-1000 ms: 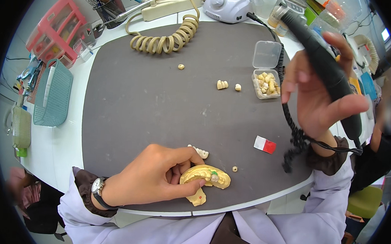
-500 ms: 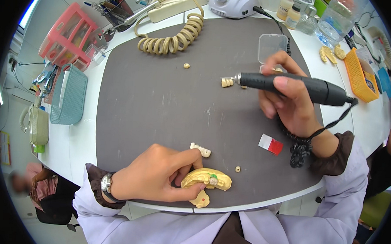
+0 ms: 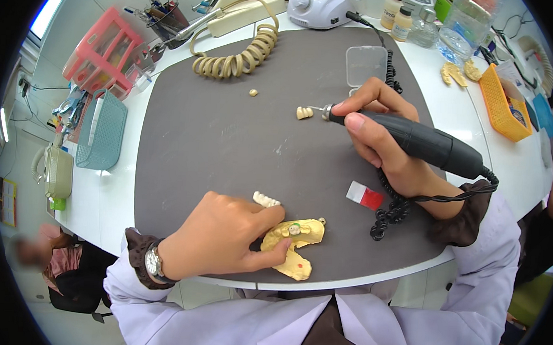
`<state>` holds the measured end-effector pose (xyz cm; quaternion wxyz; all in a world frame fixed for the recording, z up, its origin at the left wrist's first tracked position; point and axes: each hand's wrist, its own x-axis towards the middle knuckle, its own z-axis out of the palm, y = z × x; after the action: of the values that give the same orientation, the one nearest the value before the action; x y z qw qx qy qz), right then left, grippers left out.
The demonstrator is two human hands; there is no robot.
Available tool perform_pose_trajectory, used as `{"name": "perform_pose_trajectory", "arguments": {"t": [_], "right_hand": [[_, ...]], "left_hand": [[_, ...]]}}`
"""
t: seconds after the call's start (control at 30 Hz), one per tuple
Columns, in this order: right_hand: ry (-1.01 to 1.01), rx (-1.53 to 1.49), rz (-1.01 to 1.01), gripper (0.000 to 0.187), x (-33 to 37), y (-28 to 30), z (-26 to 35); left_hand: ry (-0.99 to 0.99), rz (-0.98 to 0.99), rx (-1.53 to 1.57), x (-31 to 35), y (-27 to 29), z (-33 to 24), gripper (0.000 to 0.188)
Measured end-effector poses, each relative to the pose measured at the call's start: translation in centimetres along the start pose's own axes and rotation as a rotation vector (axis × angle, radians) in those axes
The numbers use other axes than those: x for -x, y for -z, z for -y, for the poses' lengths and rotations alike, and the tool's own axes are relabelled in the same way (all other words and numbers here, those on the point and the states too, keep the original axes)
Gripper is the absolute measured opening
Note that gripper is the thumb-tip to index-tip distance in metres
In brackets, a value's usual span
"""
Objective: The person fits dental crown pieces onto a yellow jaw model, uses a strip of articulating paper between the crowns, and trims a crown piece with a rotary tool.
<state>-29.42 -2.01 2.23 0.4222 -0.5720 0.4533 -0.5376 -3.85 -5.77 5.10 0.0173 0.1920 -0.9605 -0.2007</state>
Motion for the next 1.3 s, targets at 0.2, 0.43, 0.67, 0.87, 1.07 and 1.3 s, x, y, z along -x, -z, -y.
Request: {"name": "perform_pose_trajectory", "arguments": {"t": [0.2,0.43,0.67,0.87,1.07,1.3], "right_hand": [[-0.014,0.025,0.028,0.026,0.0,-0.1,0.4],[-0.041,-0.122,0.007,0.048,-0.5,-0.9,0.5],[-0.120,0.061,0.004,0.036,-0.4,-0.8,1.4],[-0.173,0.086,-0.024,0.027,0.0,-0.5,1.7],[-0.164,0.082,-0.041,0.029,0.0,-0.8,1.9],[-0.051,-0.062,-0.109,0.036,0.4,-0.6,1.0]], "left_hand": [[0.018,-0.073,-0.045,-0.2,0.1,-1.1,0.031],[-0.108,-0.319,0.194,-0.5,-0.1,-0.5,0.029],[-0.034,-0.281,0.357,-0.5,-0.4,0.0,0.022],[0.092,-0.141,0.750,-0.9,0.0,0.4,0.024],[0.193,-0.069,0.957,-1.1,0.0,0.8,0.026],[0.211,-0.094,1.071,-1.1,0.4,0.7,0.025]]}}
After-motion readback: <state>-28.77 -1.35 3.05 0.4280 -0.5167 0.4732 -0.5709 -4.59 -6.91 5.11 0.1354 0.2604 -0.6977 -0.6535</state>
